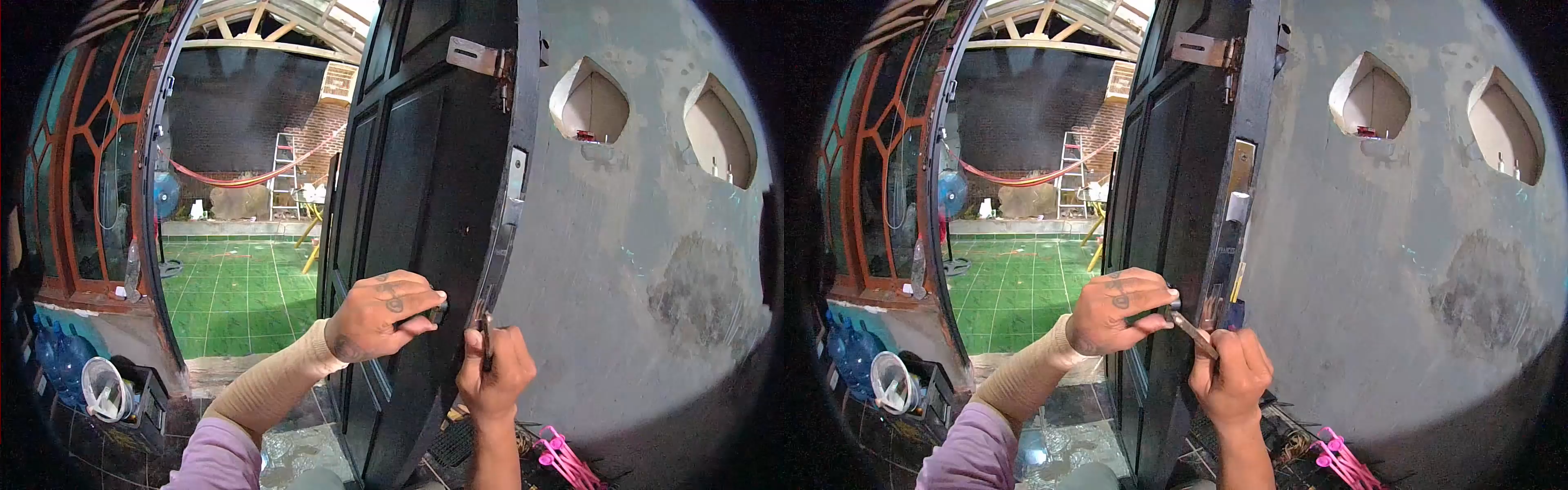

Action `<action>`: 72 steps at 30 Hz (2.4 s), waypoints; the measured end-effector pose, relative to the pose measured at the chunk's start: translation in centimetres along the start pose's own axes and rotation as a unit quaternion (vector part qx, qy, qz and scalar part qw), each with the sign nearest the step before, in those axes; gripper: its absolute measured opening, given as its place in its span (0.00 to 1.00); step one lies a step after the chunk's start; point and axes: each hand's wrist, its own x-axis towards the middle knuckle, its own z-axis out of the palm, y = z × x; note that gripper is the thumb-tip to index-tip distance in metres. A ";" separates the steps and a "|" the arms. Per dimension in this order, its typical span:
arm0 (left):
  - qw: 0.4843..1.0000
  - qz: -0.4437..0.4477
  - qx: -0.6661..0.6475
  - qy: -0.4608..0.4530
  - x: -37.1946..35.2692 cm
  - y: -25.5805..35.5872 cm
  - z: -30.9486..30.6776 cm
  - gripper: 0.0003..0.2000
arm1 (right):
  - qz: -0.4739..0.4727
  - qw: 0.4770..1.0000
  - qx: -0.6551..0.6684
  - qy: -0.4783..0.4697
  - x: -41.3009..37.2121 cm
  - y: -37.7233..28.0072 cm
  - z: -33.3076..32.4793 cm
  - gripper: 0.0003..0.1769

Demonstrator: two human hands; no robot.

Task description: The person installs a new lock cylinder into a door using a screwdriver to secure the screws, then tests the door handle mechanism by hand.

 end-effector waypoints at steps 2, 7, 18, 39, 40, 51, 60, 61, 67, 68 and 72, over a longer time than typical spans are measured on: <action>1.000 -0.002 0.002 -0.002 0.1 0.1 -0.1 0.21 | -0.001 1.000 -0.004 -0.007 0.1 0.0 -0.1 0.09; 1.000 -0.009 0.005 -0.014 0.0 0.1 -0.2 0.22 | 0.020 0.999 0.016 -0.033 0.2 -0.3 -0.5 0.09; 1.000 -0.010 0.013 -0.015 0.0 0.3 -0.2 0.22 | -0.012 1.000 0.020 -0.007 0.0 -0.7 -0.5 0.06; 1.000 -0.010 -0.005 -0.015 -0.2 0.1 -0.1 0.24 | 0.015 0.997 -0.019 -0.078 0.1 -0.3 -0.4 0.14; 1.000 -0.007 -0.007 -0.013 -0.1 0.1 -0.2 0.24 | 0.014 0.997 -0.011 -0.080 0.1 -0.3 -0.5 0.12; 1.000 -0.010 0.003 -0.021 -0.1 0.2 -0.1 0.24 | 0.020 0.996 -0.017 -0.084 0.8 -1.5 -1.5 0.11; 1.000 -0.005 -0.002 -0.013 -0.2 0.0 0.0 0.23 | 0.000 0.997 -0.028 -0.066 0.6 -0.5 -0.6 0.15; 1.000 -0.008 -0.004 -0.011 -0.2 0.0 0.0 0.22 | -0.001 0.997 -0.025 -0.071 0.6 -0.4 -0.6 0.15; 1.000 -0.003 0.004 -0.015 -0.2 0.0 -0.1 0.21 | 0.042 0.992 0.000 -0.116 0.8 -0.9 -1.7 0.15; 1.000 -0.002 0.003 -0.014 -0.1 0.0 -0.1 0.21 | 0.048 0.994 0.011 -0.100 1.0 -1.5 -1.9 0.13; 1.000 -0.015 -0.003 -0.018 0.0 0.3 -0.2 0.21 | 0.017 0.998 0.041 -0.043 0.7 -1.4 -1.3 0.07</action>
